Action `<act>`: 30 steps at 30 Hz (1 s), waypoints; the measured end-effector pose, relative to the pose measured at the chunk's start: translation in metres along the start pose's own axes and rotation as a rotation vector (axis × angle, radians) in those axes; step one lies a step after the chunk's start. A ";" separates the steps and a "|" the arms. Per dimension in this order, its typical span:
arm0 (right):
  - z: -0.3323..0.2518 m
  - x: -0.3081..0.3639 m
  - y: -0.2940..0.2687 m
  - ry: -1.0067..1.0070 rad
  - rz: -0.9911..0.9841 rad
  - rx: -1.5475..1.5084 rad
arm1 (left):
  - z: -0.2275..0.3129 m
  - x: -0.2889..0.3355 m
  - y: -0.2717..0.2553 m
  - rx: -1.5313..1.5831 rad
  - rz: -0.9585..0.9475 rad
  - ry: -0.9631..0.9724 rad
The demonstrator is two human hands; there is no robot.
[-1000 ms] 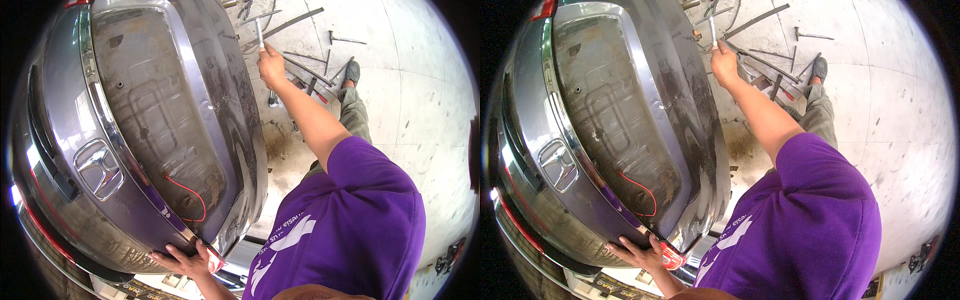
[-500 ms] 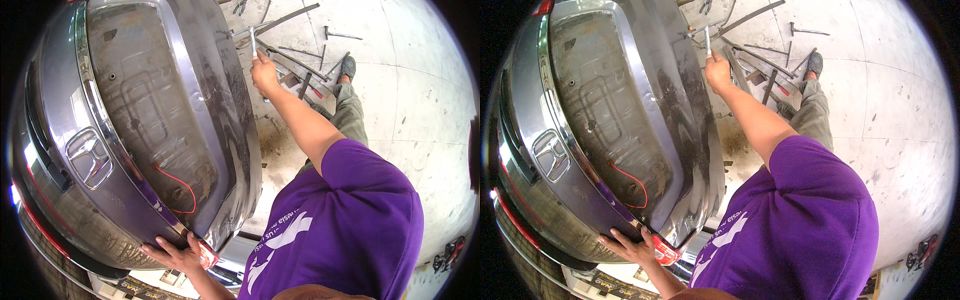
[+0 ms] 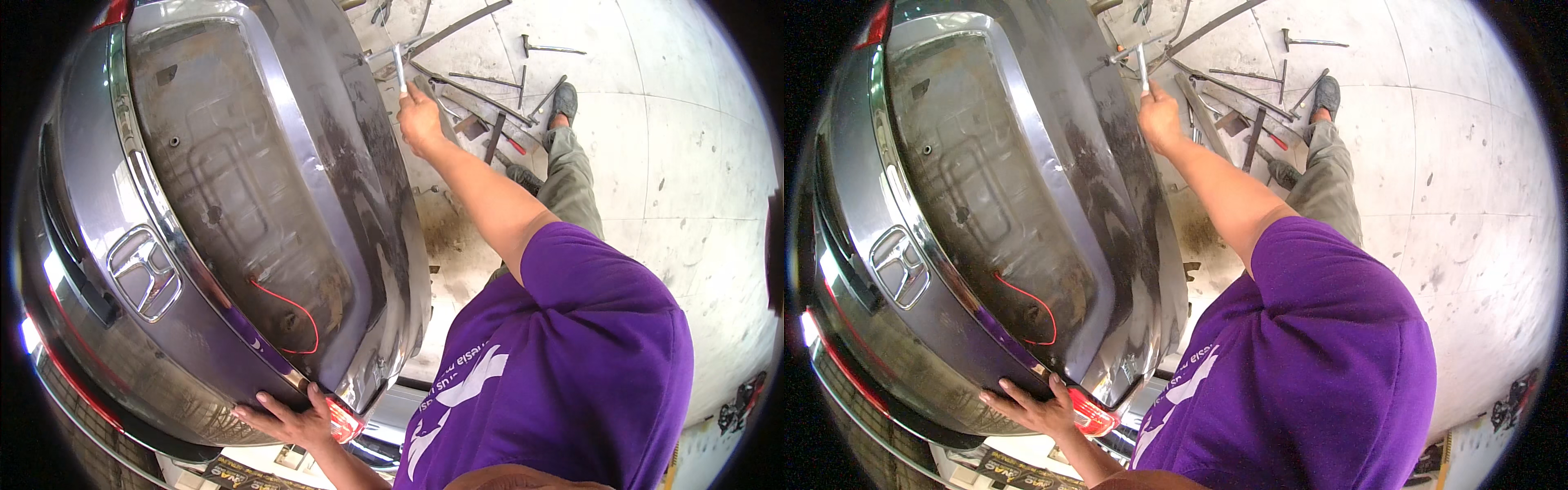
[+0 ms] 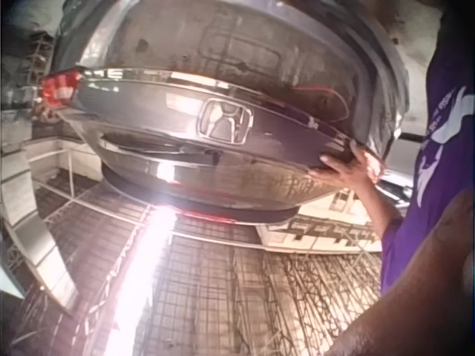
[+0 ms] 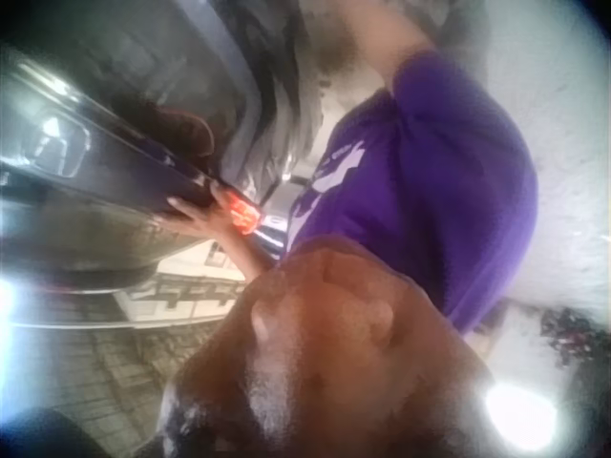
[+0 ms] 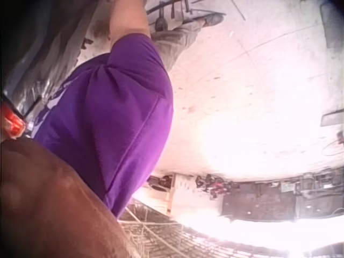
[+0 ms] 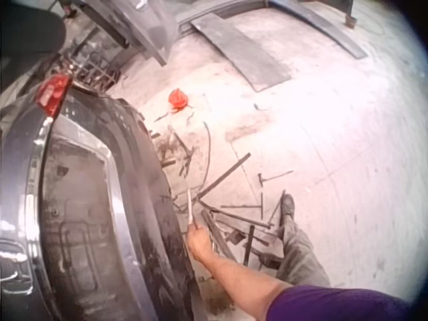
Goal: The person uses a hammer and a metal rod to flatten dents on a car body panel, striking the surface repeatedly and wiping it by hand.
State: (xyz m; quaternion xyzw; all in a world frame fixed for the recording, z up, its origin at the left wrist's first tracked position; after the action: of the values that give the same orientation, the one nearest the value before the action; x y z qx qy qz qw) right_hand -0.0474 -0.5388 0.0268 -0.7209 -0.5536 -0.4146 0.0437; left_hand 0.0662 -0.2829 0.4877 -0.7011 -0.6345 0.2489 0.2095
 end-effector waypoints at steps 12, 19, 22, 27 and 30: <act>-0.057 -0.022 0.045 -0.451 0.029 0.072 | -0.001 -0.004 0.001 0.015 0.004 0.015; -0.050 -0.040 0.045 -0.439 0.080 0.084 | -0.002 -0.004 0.003 0.035 -0.003 0.009; -0.056 -0.048 0.046 -0.071 -0.103 -0.090 | -0.006 0.003 0.004 0.025 -0.022 -0.006; -0.046 -0.067 0.049 -0.308 0.004 0.059 | -0.002 -0.007 0.003 0.040 -0.011 0.016; -0.054 -0.074 0.045 0.009 -0.067 -0.160 | -0.003 -0.007 0.003 0.041 -0.027 0.020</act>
State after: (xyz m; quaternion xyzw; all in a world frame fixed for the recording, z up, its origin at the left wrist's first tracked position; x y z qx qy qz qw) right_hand -0.0432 -0.6405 0.0324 -0.7014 -0.5422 -0.4620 -0.0253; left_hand 0.0698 -0.2903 0.4892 -0.6904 -0.6366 0.2520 0.2335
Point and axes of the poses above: each hand's wrist, its own x-axis away from the middle knuckle, its own y-axis out of the palm, z = x × y, the point moved 5 cm from there along -x, towards the middle knuckle, and after that the axes turned 6 degrees about -x, right-handed, at the moved point
